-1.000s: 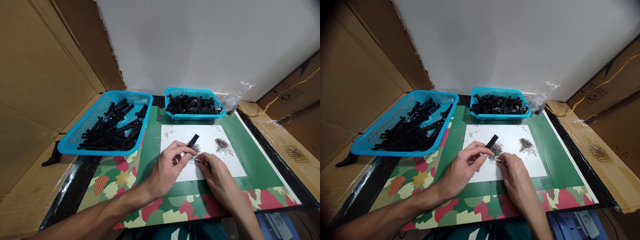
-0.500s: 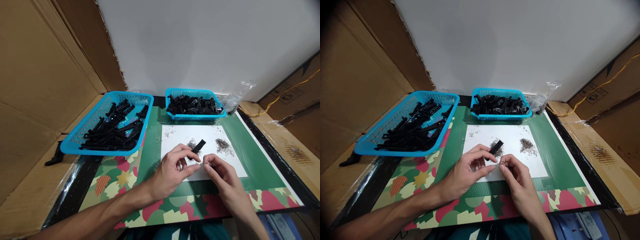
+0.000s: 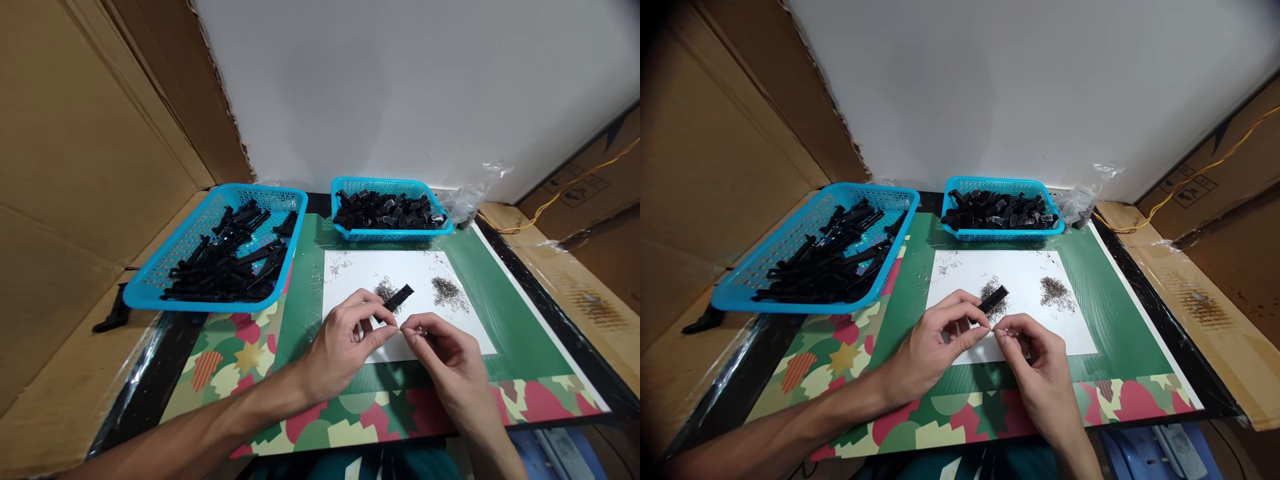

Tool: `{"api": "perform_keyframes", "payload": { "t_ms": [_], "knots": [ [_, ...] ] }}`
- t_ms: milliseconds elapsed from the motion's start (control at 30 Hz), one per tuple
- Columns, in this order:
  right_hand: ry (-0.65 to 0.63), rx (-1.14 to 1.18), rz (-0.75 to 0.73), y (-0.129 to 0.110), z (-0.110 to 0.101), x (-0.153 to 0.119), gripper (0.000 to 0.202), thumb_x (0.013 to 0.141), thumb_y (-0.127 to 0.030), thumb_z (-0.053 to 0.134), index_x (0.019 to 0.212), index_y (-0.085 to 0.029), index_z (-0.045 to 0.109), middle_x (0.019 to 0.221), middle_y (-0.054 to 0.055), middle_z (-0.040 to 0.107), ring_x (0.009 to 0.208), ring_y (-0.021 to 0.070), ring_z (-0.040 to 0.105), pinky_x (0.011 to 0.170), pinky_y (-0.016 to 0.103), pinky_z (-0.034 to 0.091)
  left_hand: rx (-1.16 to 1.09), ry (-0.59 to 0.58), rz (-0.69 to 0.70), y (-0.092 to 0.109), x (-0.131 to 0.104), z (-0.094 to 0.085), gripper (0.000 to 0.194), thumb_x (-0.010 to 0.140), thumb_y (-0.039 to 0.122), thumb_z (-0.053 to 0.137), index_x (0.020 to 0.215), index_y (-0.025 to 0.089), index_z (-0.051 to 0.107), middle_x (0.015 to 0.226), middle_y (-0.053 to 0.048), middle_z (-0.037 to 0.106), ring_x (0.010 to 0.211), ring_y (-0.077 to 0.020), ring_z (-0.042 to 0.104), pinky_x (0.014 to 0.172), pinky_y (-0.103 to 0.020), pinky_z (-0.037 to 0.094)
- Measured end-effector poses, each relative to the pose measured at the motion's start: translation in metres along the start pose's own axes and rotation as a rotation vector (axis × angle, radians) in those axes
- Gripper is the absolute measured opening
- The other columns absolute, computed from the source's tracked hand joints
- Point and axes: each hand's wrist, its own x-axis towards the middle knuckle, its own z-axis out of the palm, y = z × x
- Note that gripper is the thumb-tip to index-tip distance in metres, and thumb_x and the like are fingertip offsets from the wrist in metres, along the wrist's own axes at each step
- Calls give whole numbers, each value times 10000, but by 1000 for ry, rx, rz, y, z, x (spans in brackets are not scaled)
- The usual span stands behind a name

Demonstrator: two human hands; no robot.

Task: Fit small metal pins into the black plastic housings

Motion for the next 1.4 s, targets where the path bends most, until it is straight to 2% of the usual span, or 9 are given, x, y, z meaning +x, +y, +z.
{"api": "perform_keyframes", "payload": {
  "t_ms": [233, 433, 533, 633, 733, 800, 1033, 1200, 1400],
  "knots": [
    [84, -55, -37, 4, 2, -3, 221, 969, -429, 735, 955, -215, 791, 862, 59, 750, 708, 182, 624, 581, 268, 483, 6, -12, -18, -2, 0, 1, 178, 1009, 364, 701, 1000, 212, 793, 1091, -40, 662, 773, -127, 581, 681, -254, 454],
    [156, -108, -73, 1, 4, -6, 217, 959, -407, 744, 913, -200, 790, 704, 17, 630, 591, 146, 525, 508, 254, 429, -4, -47, -36, 3, -1, 0, 231, 1056, 367, 607, 1060, 212, 778, 1141, -53, 640, 824, -135, 601, 686, -249, 470],
    [276, -242, -198, 0, 4, -8, 148, 958, -341, 743, 902, -212, 788, 629, -32, 513, 517, 119, 442, 477, 248, 385, -66, -51, -43, 4, -2, 0, 278, 1093, 362, 520, 1175, 224, 747, 1202, -69, 635, 834, -140, 613, 694, -253, 506],
    [341, -431, -388, 0, 2, -8, 67, 944, -259, 743, 896, -233, 782, 600, -55, 459, 480, 110, 408, 467, 258, 349, -155, -34, -65, 0, -2, 1, 259, 1075, 356, 574, 1285, 244, 674, 1230, -68, 656, 841, -139, 633, 753, -267, 553],
    [307, -571, -561, -2, 0, -5, 80, 936, -174, 724, 921, -243, 761, 589, -62, 461, 467, 111, 411, 474, 267, 349, -251, 17, -48, -3, -2, 3, 413, 1000, 289, 714, 1398, 294, 603, 1277, -58, 672, 1164, -202, 655, 955, -299, 577],
    [277, -637, -653, -2, -1, -3, 129, 930, -124, 712, 959, -246, 747, 581, -68, 464, 459, 111, 411, 473, 269, 350, -285, 12, -49, -3, -3, 4, 489, 967, 255, 758, 1429, 311, 608, 1309, -54, 685, 1285, -221, 622, 1038, -320, 566],
    [161, -725, -802, -3, -4, 2, 237, 919, -26, 683, 1061, -214, 699, 602, -70, 452, 498, 122, 406, 499, 287, 342, -253, -20, -73, 0, -3, 4, 420, 965, 284, 767, 1381, 266, 713, 1349, -56, 735, 1196, -232, 697, 1083, -373, 577],
    [126, -723, -820, -8, -4, 3, 187, 934, -18, 662, 993, -192, 693, 598, -66, 457, 500, 113, 398, 491, 285, 324, -185, -7, -59, 0, -1, 3, 415, 964, 260, 768, 1377, 278, 726, 1313, -46, 752, 1163, -230, 708, 1124, -404, 556],
    [129, -712, -801, -7, -3, 3, 177, 959, -41, 634, 956, -203, 705, 580, -74, 475, 482, 105, 430, 489, 268, 350, -147, -37, 0, 1, -1, 2, 384, 981, 226, 749, 1360, 283, 748, 1292, -34, 755, 1171, -209, 703, 1081, -337, 562]
  ]
}}
